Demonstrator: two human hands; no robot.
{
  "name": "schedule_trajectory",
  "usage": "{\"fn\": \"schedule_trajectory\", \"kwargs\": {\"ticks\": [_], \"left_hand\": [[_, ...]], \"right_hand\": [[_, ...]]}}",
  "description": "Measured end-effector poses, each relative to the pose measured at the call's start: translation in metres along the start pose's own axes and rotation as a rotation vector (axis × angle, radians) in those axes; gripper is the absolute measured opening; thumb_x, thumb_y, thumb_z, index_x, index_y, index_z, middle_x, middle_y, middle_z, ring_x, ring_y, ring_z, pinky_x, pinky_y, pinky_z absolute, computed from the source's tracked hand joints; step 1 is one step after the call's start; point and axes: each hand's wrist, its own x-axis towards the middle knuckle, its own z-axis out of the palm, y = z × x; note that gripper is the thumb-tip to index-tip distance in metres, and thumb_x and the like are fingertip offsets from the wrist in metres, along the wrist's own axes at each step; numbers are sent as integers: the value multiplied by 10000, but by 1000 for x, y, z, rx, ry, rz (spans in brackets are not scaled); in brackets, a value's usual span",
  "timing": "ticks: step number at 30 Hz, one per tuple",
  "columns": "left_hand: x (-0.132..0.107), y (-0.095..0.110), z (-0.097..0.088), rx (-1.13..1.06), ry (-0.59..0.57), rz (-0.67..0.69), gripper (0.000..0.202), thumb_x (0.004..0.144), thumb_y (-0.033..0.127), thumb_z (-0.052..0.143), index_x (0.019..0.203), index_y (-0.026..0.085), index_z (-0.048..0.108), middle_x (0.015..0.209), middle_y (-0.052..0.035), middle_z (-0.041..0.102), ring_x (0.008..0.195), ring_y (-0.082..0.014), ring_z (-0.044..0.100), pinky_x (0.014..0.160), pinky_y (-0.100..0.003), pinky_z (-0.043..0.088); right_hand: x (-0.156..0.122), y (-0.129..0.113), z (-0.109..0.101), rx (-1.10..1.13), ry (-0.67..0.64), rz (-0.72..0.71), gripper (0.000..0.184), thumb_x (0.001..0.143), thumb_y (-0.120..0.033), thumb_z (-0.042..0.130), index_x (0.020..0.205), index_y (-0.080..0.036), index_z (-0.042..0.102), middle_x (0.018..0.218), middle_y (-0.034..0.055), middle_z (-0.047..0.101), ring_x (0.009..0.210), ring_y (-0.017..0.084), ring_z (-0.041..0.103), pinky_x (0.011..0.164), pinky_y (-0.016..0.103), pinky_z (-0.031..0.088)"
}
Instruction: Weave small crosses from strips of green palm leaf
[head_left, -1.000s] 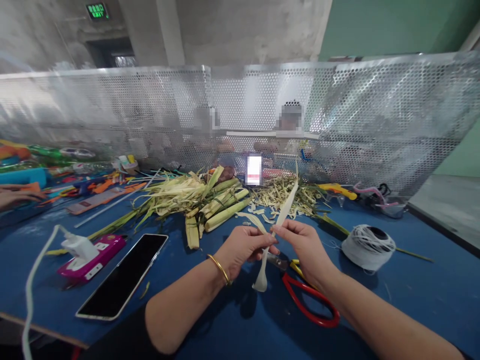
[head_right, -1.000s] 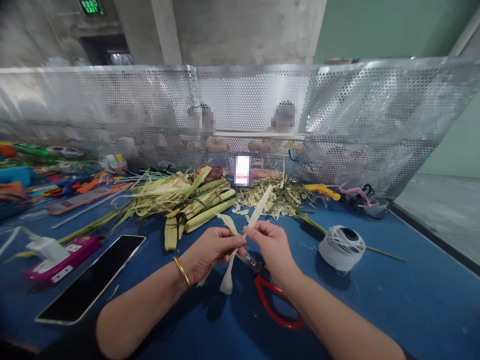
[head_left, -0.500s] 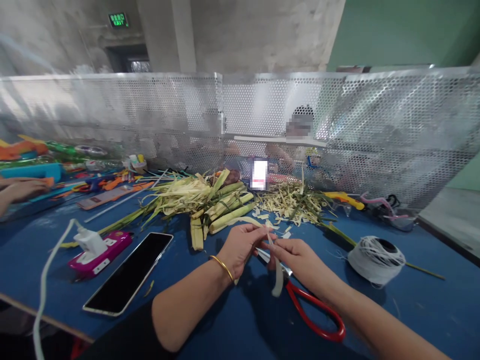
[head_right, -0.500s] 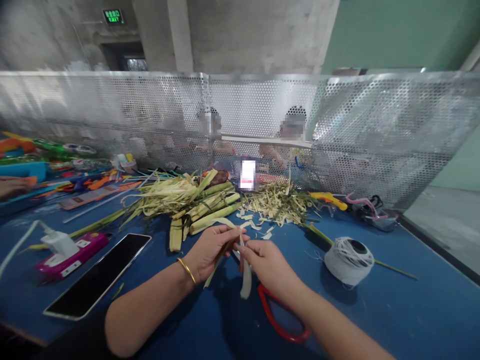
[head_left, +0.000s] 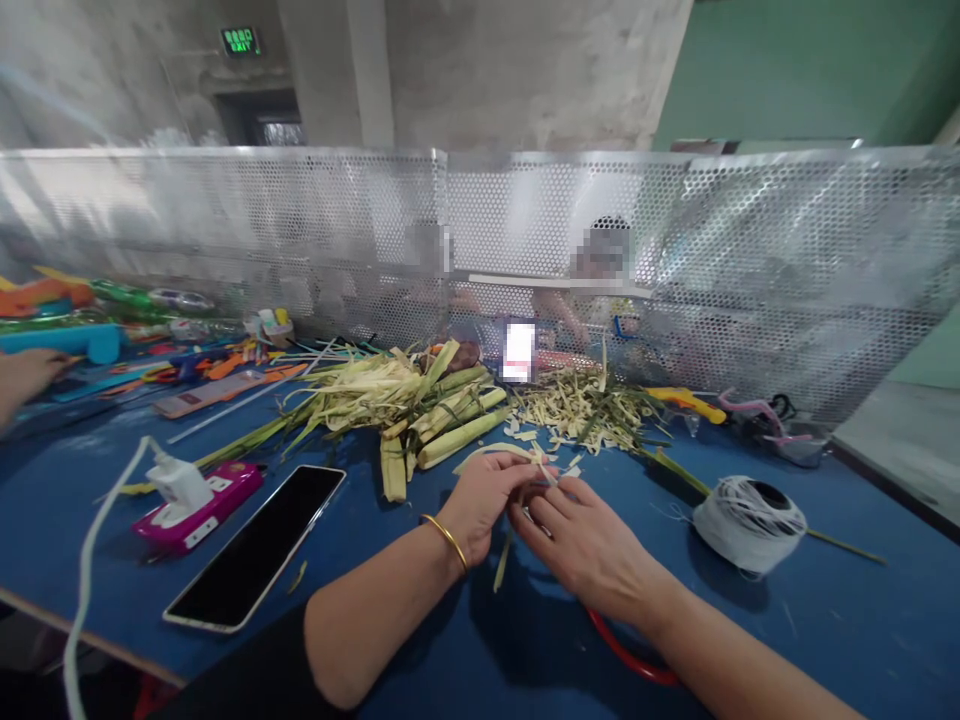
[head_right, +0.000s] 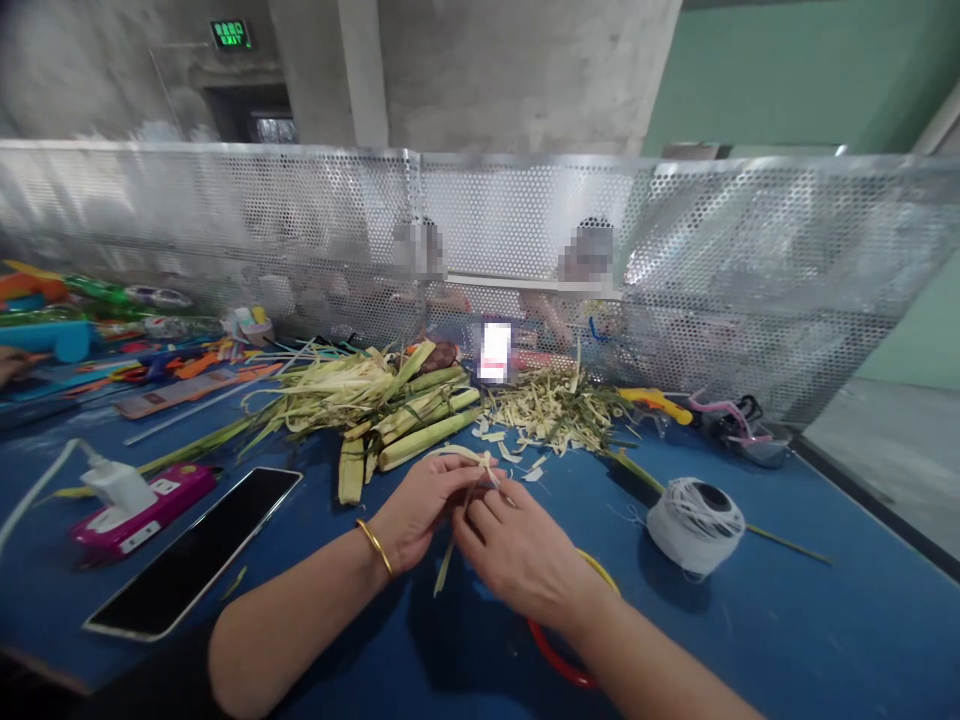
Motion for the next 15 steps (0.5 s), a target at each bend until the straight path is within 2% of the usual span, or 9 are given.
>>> {"fn": "schedule_trajectory", "kwargs": {"ticks": [2, 5, 7, 9, 11, 13, 15], "left_hand": [[0, -2, -1, 5, 11, -23, 136, 586, 210, 745, 671, 111, 707, 673, -54, 695, 645, -121, 617, 653, -203, 452], [1, -3, -2, -4, 30, -41, 149, 574, 217, 755, 670, 116, 703, 696, -62, 706, 644, -125, 621, 662, -213, 459], [1, -2, -3, -11, 26, -36, 158, 572, 218, 757, 677, 113, 704, 720, -70, 712, 670, -128, 628, 679, -212, 462], [2, -1, -4, -4, 29, -18, 172, 584, 219, 749, 712, 110, 712, 741, -72, 714, 676, -125, 628, 675, -209, 460], [2, 0, -4, 11, 54, -1, 172, 601, 218, 735, 737, 116, 712, 736, -63, 710, 655, -121, 623, 649, -211, 457], [1, 2, -3, 29, 81, 1, 165, 620, 227, 724, 750, 126, 708, 733, -56, 707, 637, -118, 619, 619, -211, 448], [0, 4, -3, 40, 89, 3, 176, 644, 249, 715, 778, 136, 712, 763, -59, 714, 651, -119, 626, 602, -204, 435]], "right_hand": [[0, -2, 2, 35, 1, -4, 118, 876, -128, 485, 920, -133, 594, 792, 61, 596, 770, 218, 522, 810, 374, 376], [0, -2, 2, 97, 36, -17, 161, 891, -113, 450, 801, -163, 573, 754, 41, 582, 746, 199, 512, 836, 362, 374], [0, -1, 1, 133, 70, -31, 200, 913, -109, 408, 822, -165, 577, 757, 40, 592, 762, 194, 517, 858, 359, 370], [-1, 1, 1, 167, 126, 22, 217, 935, -117, 375, 932, -156, 589, 797, 50, 622, 782, 192, 532, 844, 351, 377], [-2, 3, 1, 184, 208, 222, 217, 946, -169, 390, 1062, -145, 572, 895, 83, 652, 837, 207, 555, 817, 352, 389], [-4, 6, 2, 215, 250, 502, 243, 932, -277, 456, 1108, -145, 557, 986, 123, 655, 905, 241, 572, 796, 361, 405], [-6, 8, 3, 336, 182, 727, 263, 901, -372, 504, 1059, -172, 570, 952, 111, 670, 878, 254, 596, 746, 351, 428]]}}
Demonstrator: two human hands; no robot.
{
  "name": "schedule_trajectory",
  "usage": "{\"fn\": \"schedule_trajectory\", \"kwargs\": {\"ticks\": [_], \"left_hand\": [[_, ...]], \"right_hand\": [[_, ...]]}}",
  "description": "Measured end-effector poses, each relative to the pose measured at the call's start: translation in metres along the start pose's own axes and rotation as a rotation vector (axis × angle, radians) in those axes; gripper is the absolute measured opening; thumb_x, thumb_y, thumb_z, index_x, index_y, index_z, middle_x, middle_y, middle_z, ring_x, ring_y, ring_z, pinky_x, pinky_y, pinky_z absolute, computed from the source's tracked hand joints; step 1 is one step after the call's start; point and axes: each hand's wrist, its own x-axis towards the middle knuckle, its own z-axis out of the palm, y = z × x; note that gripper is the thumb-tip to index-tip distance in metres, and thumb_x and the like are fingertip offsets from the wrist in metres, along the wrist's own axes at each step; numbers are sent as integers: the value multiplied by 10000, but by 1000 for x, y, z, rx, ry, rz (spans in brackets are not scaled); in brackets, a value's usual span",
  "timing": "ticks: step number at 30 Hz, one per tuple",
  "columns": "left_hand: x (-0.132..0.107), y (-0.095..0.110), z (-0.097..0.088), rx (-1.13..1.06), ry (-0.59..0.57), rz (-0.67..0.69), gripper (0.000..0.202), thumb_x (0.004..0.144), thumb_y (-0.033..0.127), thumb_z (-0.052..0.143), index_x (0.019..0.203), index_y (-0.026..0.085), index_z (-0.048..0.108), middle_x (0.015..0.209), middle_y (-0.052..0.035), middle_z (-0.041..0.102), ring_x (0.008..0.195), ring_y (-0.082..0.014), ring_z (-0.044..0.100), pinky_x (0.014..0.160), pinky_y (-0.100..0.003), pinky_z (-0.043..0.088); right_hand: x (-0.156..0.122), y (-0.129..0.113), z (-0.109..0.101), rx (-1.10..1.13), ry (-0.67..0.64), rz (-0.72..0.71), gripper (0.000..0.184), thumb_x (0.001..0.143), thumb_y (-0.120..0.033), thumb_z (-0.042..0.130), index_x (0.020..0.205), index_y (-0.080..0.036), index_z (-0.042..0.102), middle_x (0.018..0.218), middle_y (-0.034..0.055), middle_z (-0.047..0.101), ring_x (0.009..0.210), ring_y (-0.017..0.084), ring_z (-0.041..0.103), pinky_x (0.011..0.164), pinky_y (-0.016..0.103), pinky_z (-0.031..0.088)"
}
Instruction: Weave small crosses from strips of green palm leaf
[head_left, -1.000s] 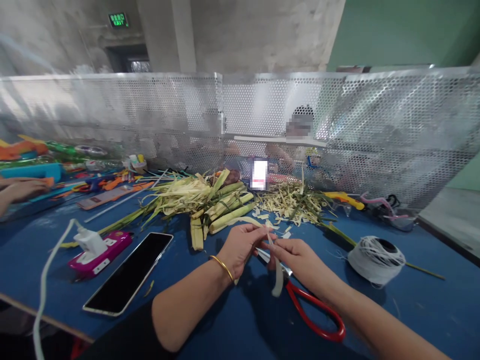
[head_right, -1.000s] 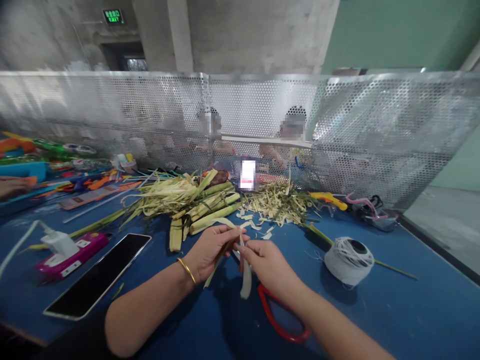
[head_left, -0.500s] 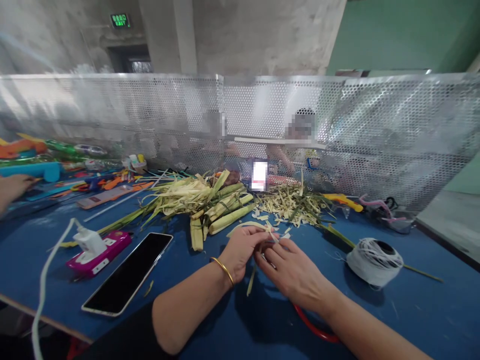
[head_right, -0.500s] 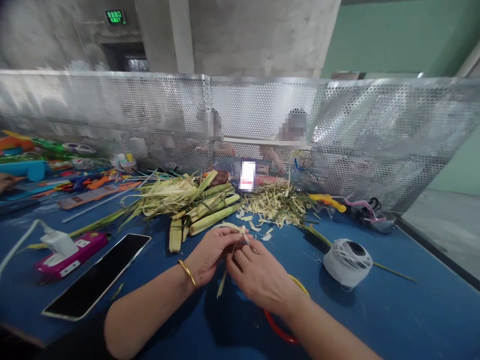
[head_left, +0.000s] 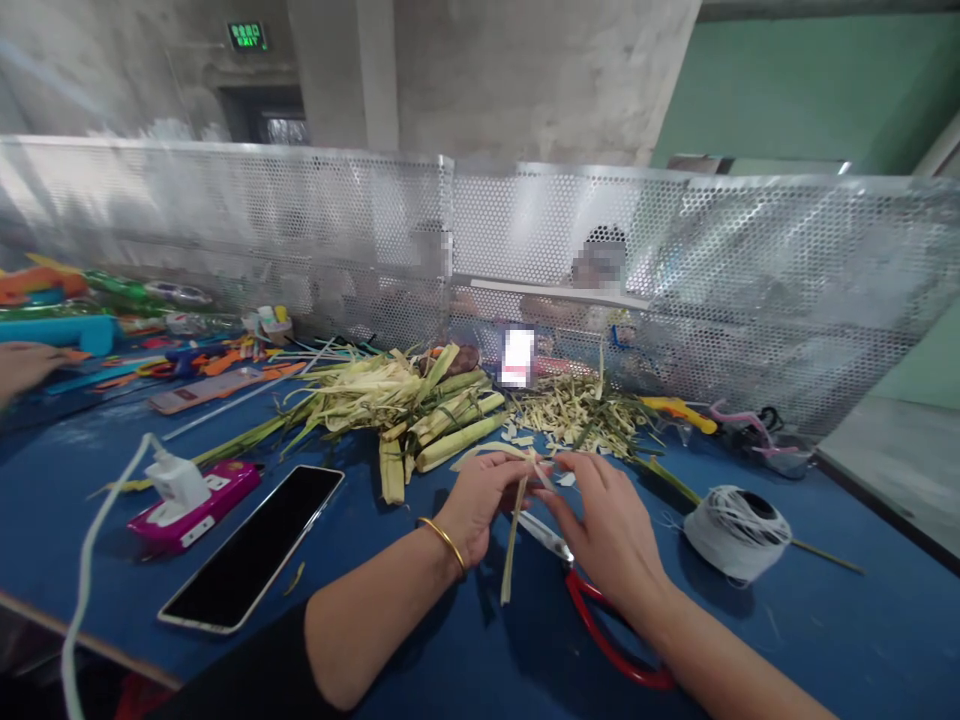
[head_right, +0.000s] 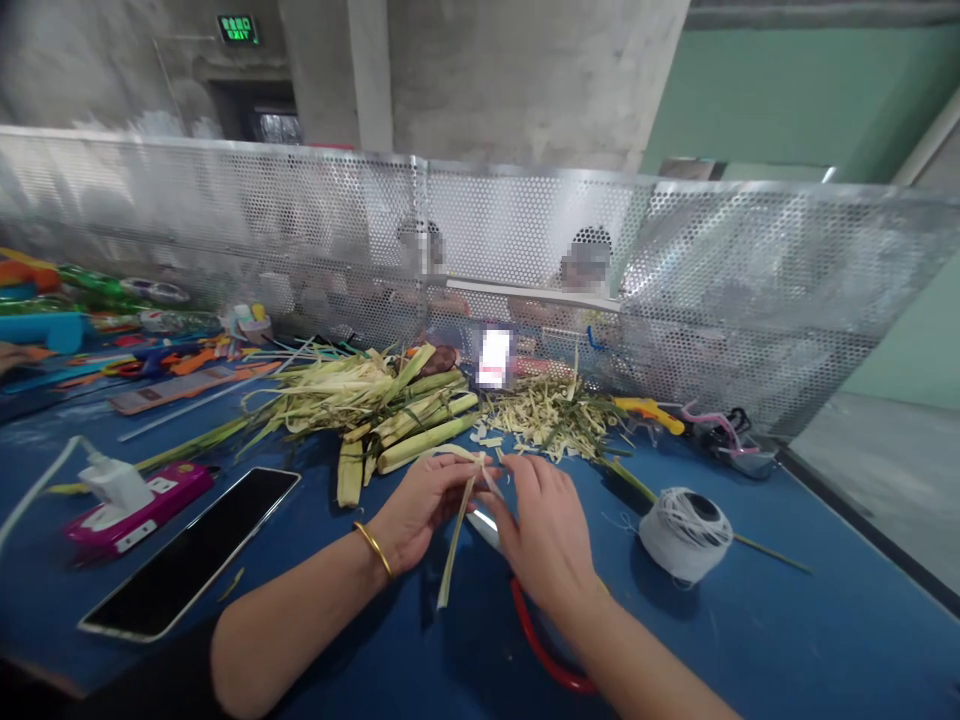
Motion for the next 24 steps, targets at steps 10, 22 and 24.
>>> {"fn": "schedule_trajectory", "kwargs": {"ticks": [10, 22, 24], "left_hand": [[2, -4, -1, 88, 67, 45, 193, 648, 312, 730, 661, 128, 674, 779, -69, 717, 557, -74, 530, 485, -192, 302], [4, -5, -3, 169, -2, 66, 240, 653, 365, 720, 688, 130, 682, 792, -76, 720, 534, -75, 494, 486, -205, 281], [5, -6, -4, 191, 6, 83, 223, 653, 353, 713, 671, 133, 679, 746, -65, 709, 523, -75, 481, 485, -208, 280]], "right_hand": [[-19, -7, 1, 156, -274, 62, 325, 947, -246, 351, 651, -211, 480, 583, -12, 579, 574, 139, 529, 613, 243, 367], [-23, -4, -1, -76, -217, -252, 314, 959, -152, 331, 731, -189, 544, 634, 3, 610, 559, 138, 512, 659, 270, 336], [-24, -7, -5, -33, -246, -258, 309, 964, -169, 336, 750, -188, 558, 645, 6, 616, 577, 140, 533, 675, 275, 355]]}}
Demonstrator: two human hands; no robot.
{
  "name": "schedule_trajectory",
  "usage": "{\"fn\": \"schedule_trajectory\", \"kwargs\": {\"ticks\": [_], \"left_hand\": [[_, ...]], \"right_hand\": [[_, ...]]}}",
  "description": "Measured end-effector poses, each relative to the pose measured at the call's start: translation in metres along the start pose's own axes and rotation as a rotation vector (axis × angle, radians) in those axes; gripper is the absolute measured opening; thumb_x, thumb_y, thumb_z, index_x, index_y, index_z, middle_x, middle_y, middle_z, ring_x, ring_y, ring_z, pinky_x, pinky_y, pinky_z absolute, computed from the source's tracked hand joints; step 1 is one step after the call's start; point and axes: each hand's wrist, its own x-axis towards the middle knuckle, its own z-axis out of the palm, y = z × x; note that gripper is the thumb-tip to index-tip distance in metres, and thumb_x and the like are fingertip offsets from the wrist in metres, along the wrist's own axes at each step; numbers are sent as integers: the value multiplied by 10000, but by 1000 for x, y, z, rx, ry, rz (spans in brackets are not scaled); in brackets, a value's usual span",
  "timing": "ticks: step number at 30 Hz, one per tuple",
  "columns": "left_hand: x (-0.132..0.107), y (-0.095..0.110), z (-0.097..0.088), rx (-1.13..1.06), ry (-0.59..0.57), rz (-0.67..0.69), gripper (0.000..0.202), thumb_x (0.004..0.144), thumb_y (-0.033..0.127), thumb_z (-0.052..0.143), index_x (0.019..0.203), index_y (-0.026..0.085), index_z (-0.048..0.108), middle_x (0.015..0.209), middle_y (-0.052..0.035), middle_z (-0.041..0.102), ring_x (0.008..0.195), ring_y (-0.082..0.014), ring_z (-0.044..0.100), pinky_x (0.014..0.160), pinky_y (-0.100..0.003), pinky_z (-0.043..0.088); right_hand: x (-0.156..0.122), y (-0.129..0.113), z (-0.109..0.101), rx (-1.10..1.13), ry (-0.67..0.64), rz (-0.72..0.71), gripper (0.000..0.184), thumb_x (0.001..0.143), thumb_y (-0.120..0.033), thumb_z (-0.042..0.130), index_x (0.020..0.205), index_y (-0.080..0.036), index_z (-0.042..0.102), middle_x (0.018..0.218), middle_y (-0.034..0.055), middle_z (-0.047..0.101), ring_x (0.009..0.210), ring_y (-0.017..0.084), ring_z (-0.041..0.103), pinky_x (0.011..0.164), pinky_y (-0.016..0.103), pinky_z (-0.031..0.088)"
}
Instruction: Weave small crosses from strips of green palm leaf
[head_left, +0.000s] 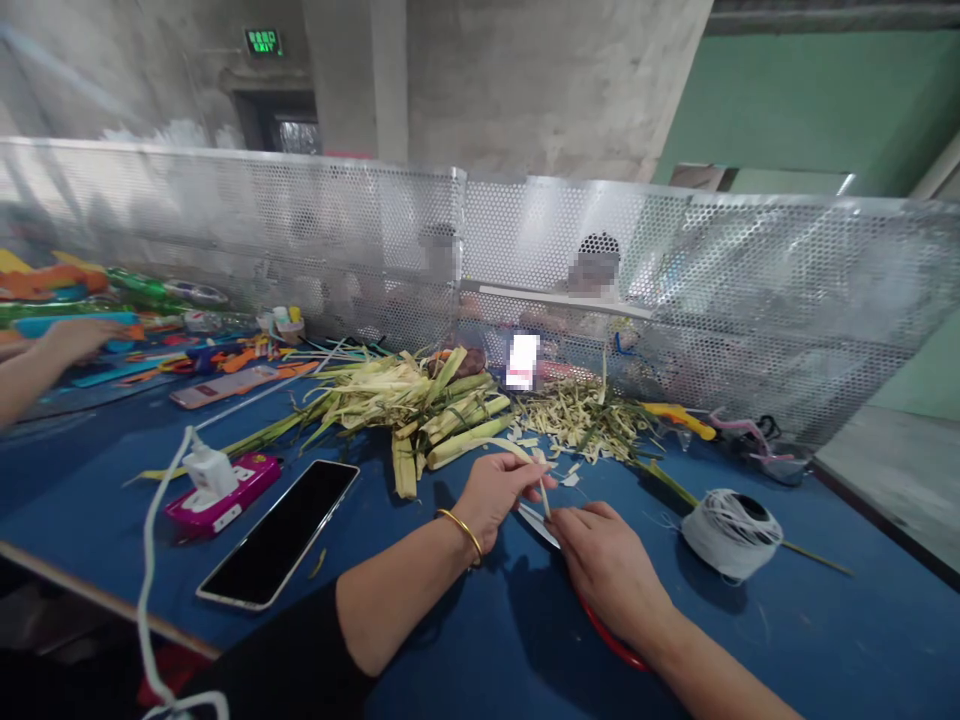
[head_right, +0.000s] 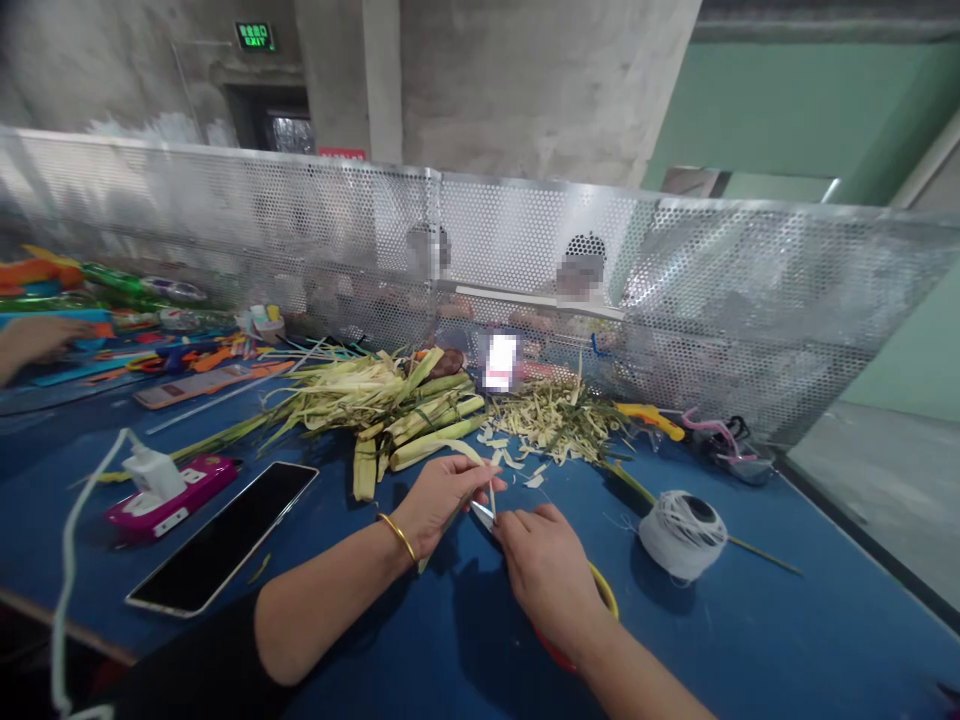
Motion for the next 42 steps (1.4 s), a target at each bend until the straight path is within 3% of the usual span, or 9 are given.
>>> {"fn": "schedule_trajectory", "kwargs": {"ticks": [3, 7, 9, 11, 15, 20, 26, 33, 42], "left_hand": [[-1, 2, 0, 23, 9, 13, 216, 643, 348, 711, 626, 139, 658, 658, -36, 673, 494, -74, 459, 476, -212, 276], [-6, 7, 1, 106, -114, 24, 216, 647, 350, 699, 633, 137, 665, 603, -24, 644, 472, -74, 444, 467, -218, 271], [-10, 9, 2, 161, -196, 19, 214, 654, 349, 690, 614, 140, 661, 598, -25, 645, 472, -76, 449, 476, -218, 289], [-12, 10, 3, 194, -250, 8, 224, 662, 352, 684, 582, 146, 644, 588, -19, 641, 473, -77, 453, 488, -218, 312], [-11, 9, 3, 209, -254, -12, 248, 642, 376, 711, 580, 145, 643, 584, -20, 645, 471, -78, 448, 504, -218, 352], [-10, 10, 3, 267, -198, 36, 235, 628, 356, 711, 557, 140, 653, 569, -31, 651, 456, -82, 443, 496, -222, 369], [-13, 12, 4, 322, -181, 39, 236, 653, 334, 687, 523, 139, 655, 575, -53, 665, 442, -88, 458, 495, -232, 389], [-11, 8, 0, 335, -328, -6, 180, 633, 308, 680, 558, 146, 703, 568, -34, 666, 465, -99, 478, 503, -226, 399], [-10, 10, 1, 366, -319, 3, 207, 624, 329, 685, 504, 161, 674, 547, -19, 649, 456, -93, 458, 497, -222, 382]], "right_hand": [[-1, 1, -6, 94, 38, 62, 267, 965, -235, 366, 832, -194, 594, 708, 21, 638, 650, 155, 576, 689, 282, 399], [0, 19, -9, 189, 247, 254, 223, 930, -249, 427, 1088, -205, 579, 981, 79, 651, 889, 201, 617, 750, 313, 477], [0, 30, -8, 219, 243, 250, 293, 899, -231, 471, 1182, -217, 544, 1113, 98, 622, 1023, 226, 591, 833, 360, 482], [1, 37, -5, 233, 194, 200, 281, 889, -214, 489, 1159, -225, 566, 1149, 97, 617, 1075, 234, 572, 872, 387, 469], [1, 39, -4, 212, 137, 139, 168, 926, -202, 446, 899, -210, 612, 933, 57, 675, 943, 205, 611, 862, 370, 439], [-1, 35, -12, 41, 99, 182, 214, 921, -121, 379, 839, -197, 561, 726, 5, 650, 689, 160, 600, 758, 307, 407], [-1, 34, -14, -81, 110, 180, 219, 907, -108, 401, 841, -198, 589, 747, 10, 671, 672, 153, 604, 676, 277, 361], [-2, 35, -11, -165, 174, 98, 255, 871, -54, 407, 884, -186, 625, 767, 29, 688, 677, 155, 603, 739, 289, 362], [0, 33, -16, -218, 205, 55, 262, 848, -40, 415, 849, -180, 637, 735, 43, 675, 663, 168, 582, 755, 304, 359]]}}
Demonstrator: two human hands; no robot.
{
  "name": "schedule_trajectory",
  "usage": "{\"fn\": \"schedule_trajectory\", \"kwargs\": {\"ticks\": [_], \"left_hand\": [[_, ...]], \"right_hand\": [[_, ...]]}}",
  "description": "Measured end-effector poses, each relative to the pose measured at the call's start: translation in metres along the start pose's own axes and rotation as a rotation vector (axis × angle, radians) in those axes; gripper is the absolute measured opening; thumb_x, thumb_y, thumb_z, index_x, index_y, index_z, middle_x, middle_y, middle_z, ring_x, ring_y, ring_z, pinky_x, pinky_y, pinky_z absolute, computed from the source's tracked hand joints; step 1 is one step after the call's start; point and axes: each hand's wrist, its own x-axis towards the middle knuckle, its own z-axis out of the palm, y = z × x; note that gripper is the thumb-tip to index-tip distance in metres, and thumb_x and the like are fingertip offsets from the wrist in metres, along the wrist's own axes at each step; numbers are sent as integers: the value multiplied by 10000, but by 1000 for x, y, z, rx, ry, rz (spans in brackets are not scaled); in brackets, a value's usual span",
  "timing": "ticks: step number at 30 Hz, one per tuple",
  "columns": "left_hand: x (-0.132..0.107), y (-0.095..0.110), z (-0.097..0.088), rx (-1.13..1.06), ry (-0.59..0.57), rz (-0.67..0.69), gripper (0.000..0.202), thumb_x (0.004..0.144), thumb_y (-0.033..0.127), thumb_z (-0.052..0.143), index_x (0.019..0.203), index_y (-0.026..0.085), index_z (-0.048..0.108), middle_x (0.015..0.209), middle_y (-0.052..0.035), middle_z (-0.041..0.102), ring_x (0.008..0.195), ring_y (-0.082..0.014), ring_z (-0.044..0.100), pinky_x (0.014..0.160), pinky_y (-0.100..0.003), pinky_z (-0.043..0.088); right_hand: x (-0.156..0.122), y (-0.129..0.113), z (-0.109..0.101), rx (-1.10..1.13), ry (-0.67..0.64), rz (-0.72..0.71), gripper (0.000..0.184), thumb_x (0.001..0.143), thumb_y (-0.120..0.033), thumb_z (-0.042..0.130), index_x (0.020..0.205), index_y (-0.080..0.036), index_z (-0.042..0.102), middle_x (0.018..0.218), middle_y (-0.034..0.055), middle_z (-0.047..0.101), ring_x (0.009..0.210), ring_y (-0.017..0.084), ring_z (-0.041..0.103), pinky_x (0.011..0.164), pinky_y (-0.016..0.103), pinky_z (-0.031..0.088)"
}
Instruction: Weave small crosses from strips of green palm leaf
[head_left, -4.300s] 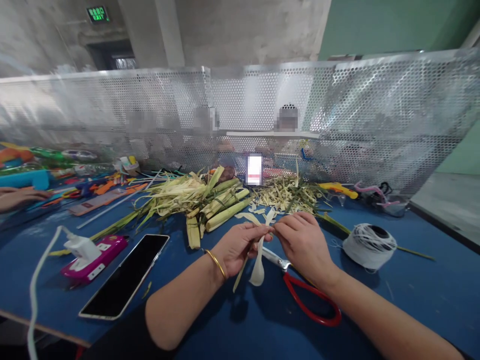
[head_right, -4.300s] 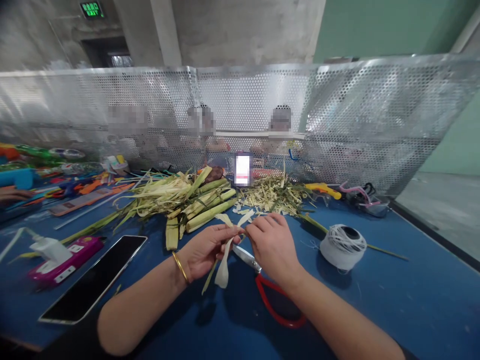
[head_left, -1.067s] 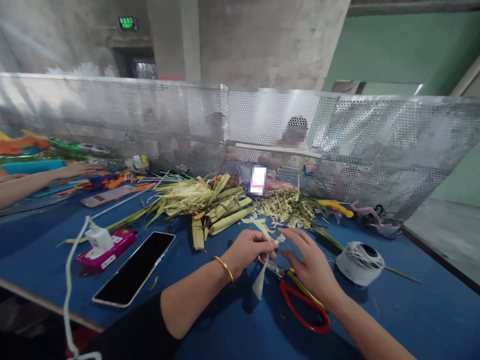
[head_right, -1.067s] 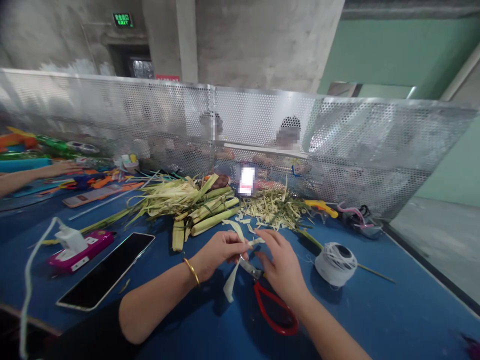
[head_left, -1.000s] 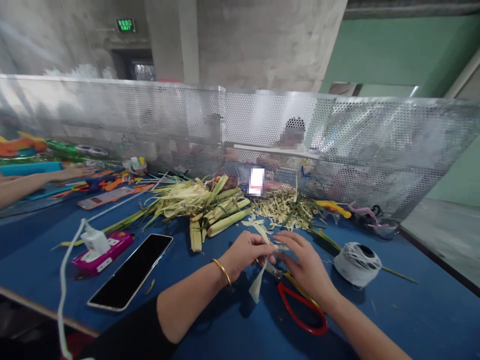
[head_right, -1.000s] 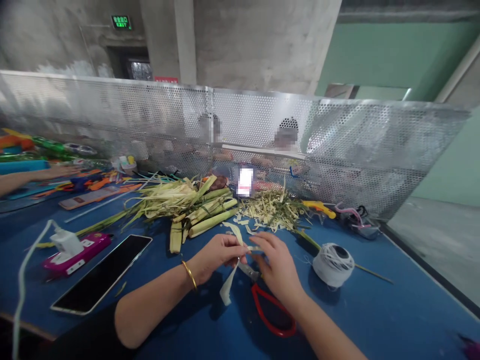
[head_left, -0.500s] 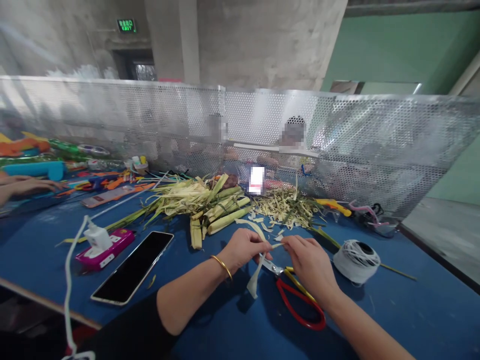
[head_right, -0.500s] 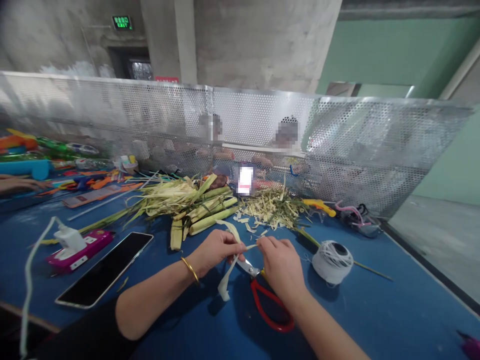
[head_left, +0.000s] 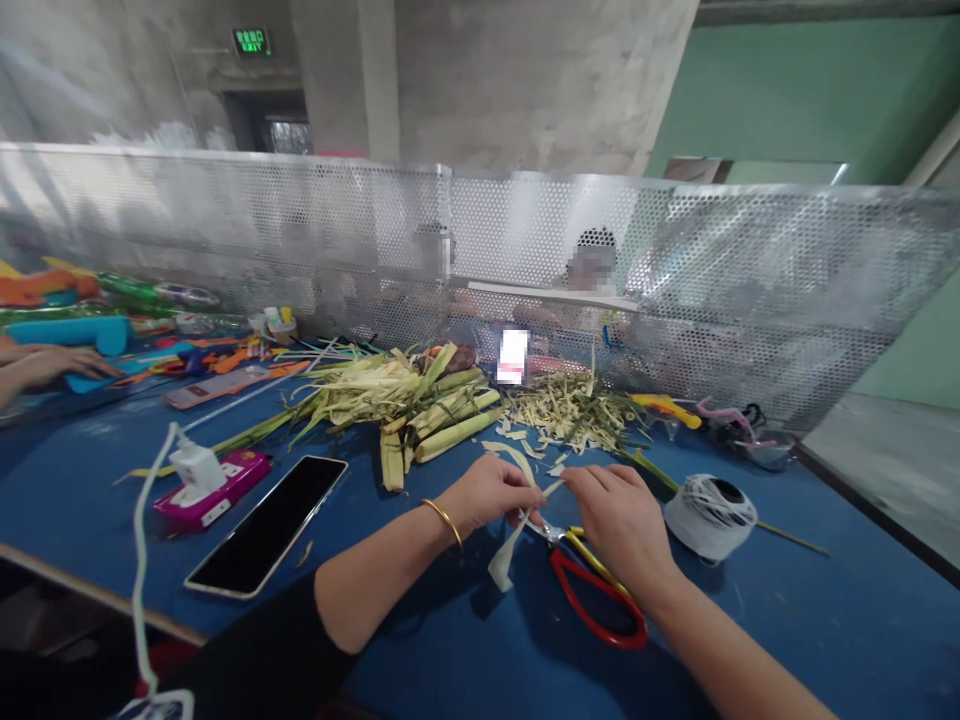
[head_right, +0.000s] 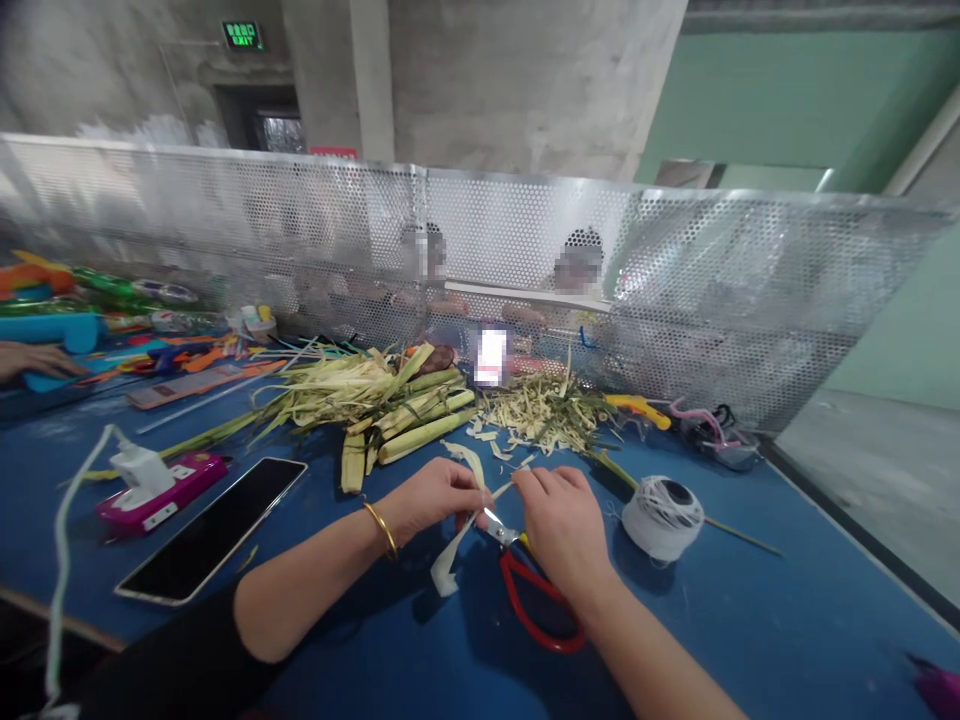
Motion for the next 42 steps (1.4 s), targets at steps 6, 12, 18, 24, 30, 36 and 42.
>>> {"fn": "schedule_trajectory", "kwargs": {"ticks": [6, 12, 18, 24, 30, 36, 42], "left_hand": [[1, -2, 1, -24, -2, 9, 209, 624, 337, 689, 515, 160, 673, 556, -23, 649, 470, -94, 466, 506, -223, 394], [-1, -1, 0, -41, 13, 34, 215, 624, 347, 698, 534, 153, 675, 572, -38, 655, 476, -92, 471, 500, -219, 387], [-1, 0, -1, -62, 30, 37, 196, 624, 338, 705, 576, 148, 688, 562, -32, 644, 456, -89, 462, 491, -223, 375], [-1, -1, -1, -79, 39, 23, 198, 618, 333, 710, 586, 139, 691, 557, -29, 644, 460, -88, 461, 501, -225, 371], [-3, -1, 0, -70, 6, -38, 182, 641, 303, 682, 652, 122, 694, 573, -21, 640, 451, -69, 452, 479, -207, 331], [-3, 1, -2, -74, 14, -36, 181, 652, 300, 667, 661, 120, 684, 570, -19, 634, 439, -67, 446, 440, -201, 262], [-2, -2, 0, -54, -10, -29, 164, 654, 285, 655, 621, 125, 666, 558, -14, 629, 435, -68, 434, 453, -199, 309]], "right_hand": [[0, 2, 1, -16, -13, -9, 240, 855, -57, 430, 860, -173, 640, 742, 46, 684, 660, 171, 591, 756, 311, 356], [-1, 3, 3, -23, -39, -11, 239, 855, -45, 433, 901, -168, 633, 806, 55, 709, 730, 173, 621, 786, 308, 350], [-3, 4, 6, -39, -50, -32, 241, 868, -45, 419, 897, -166, 625, 807, 55, 708, 718, 175, 623, 800, 316, 352], [-3, 3, 4, -13, -45, -12, 227, 901, -87, 417, 898, -170, 629, 806, 49, 714, 713, 175, 627, 801, 309, 360], [-1, 0, 0, 51, -102, 70, 222, 920, -147, 423, 878, -185, 637, 807, 41, 716, 709, 174, 630, 769, 301, 371], [-3, 6, 5, 199, -166, 159, 239, 946, -232, 400, 880, -212, 629, 841, 33, 717, 749, 177, 645, 761, 308, 396], [-2, 13, 5, 431, -130, 216, 264, 926, -265, 414, 956, -228, 674, 954, 61, 705, 921, 217, 618, 905, 394, 372]]}}
